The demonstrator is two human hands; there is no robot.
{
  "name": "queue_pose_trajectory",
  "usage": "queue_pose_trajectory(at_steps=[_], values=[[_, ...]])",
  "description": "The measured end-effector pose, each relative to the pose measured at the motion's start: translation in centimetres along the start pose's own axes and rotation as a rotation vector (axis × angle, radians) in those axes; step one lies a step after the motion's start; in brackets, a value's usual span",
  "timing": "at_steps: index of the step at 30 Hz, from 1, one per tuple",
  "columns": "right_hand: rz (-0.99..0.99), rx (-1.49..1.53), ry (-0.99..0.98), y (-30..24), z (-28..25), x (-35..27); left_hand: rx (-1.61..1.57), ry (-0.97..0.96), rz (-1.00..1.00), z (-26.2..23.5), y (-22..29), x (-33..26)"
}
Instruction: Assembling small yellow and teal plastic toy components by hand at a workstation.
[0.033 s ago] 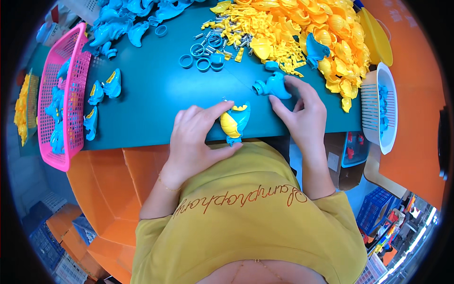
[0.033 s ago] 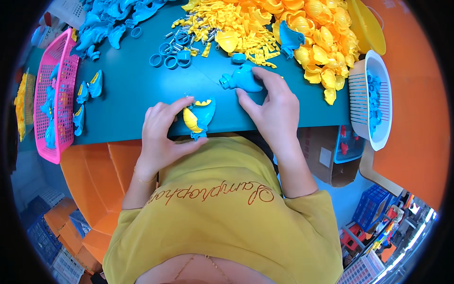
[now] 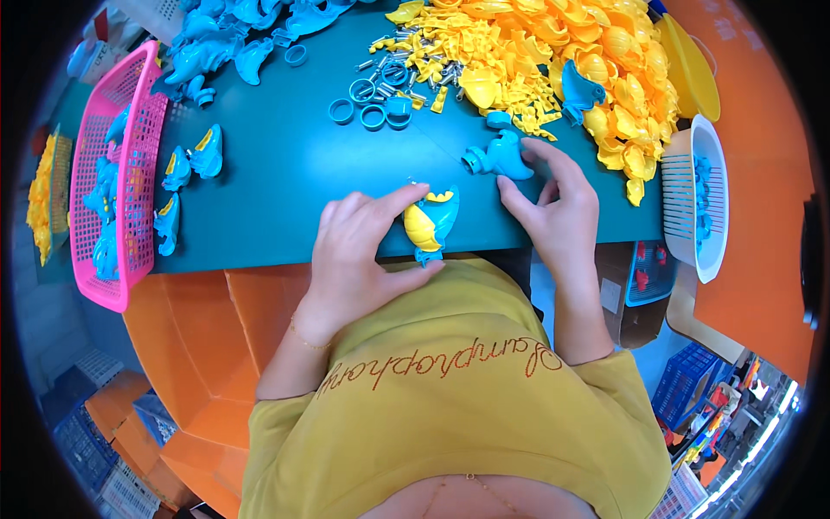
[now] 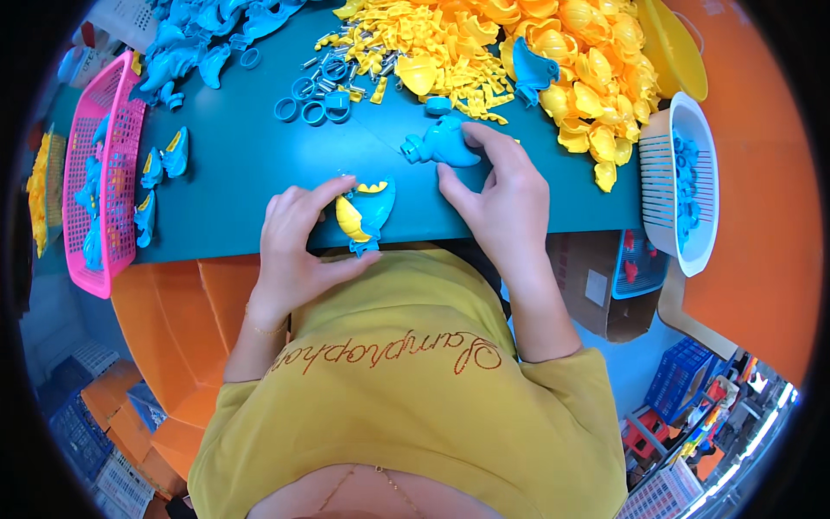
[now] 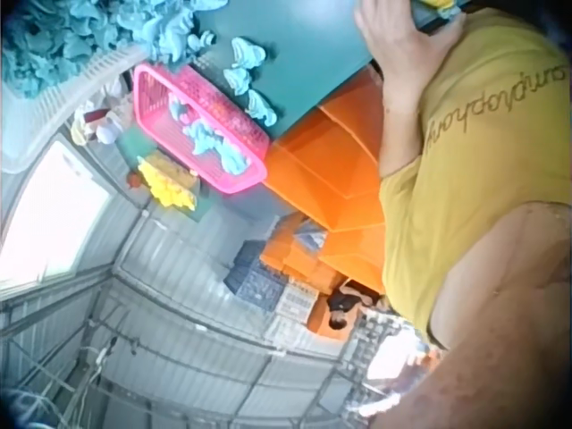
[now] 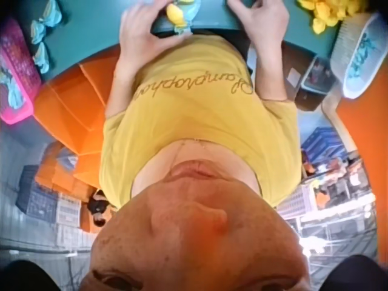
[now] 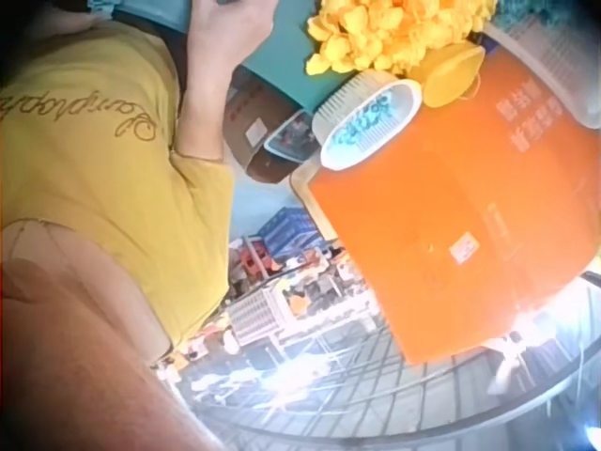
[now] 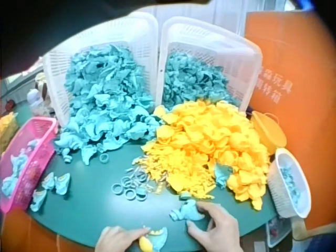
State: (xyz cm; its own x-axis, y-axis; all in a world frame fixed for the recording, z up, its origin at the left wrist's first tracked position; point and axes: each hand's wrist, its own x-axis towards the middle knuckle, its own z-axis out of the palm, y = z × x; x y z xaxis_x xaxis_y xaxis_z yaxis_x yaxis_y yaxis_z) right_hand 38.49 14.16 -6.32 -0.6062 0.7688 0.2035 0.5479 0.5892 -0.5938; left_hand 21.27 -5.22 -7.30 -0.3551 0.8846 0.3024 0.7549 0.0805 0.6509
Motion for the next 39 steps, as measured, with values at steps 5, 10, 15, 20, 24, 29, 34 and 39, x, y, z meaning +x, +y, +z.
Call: queue_pose_trajectory(at_steps=[5,10,15,20,24,29,34,39], values=[[-0.025,0.052,0.003,-1.1,0.1,0.2,0.013,-0.03,-0.023,-0.1,0.3,0.2],[-0.138,-0.073,0.092,-0.9,2.1,0.7,-0.004,-0.022,-0.018,0.1,0.2,0.2],[-0.086,-0.004,-0.069,-1.4,0.4,0.1,-0.018,-0.019,-0.042,-0.1,0.2,0.2],[-0.087,0.359,-0.363,-0.1,-1.3,-0.6,-0.028,-0.053,-0.092,-0.4,0.2,0.3],[-0.315,0.61,-0.472,-1.0,-0.8,0.0,-0.055,-0.025,-0.078,-0.2,0.1,0.3],[-0.48,0.575,-0.51,-1.0,1.3,0.3,-0.099,-0.047,-0.083,-0.4,0.2,0.4],[-0.51,0.532,-0.488,-1.7,1.0,0.1,-0.072,-0.048,-0.084,-0.4,0.2,0.4],[-0.508,0.365,-0.532,-2.7,0.3,0.2,-0.063,-0.033,-0.086,-0.3,0.0,0.2]])
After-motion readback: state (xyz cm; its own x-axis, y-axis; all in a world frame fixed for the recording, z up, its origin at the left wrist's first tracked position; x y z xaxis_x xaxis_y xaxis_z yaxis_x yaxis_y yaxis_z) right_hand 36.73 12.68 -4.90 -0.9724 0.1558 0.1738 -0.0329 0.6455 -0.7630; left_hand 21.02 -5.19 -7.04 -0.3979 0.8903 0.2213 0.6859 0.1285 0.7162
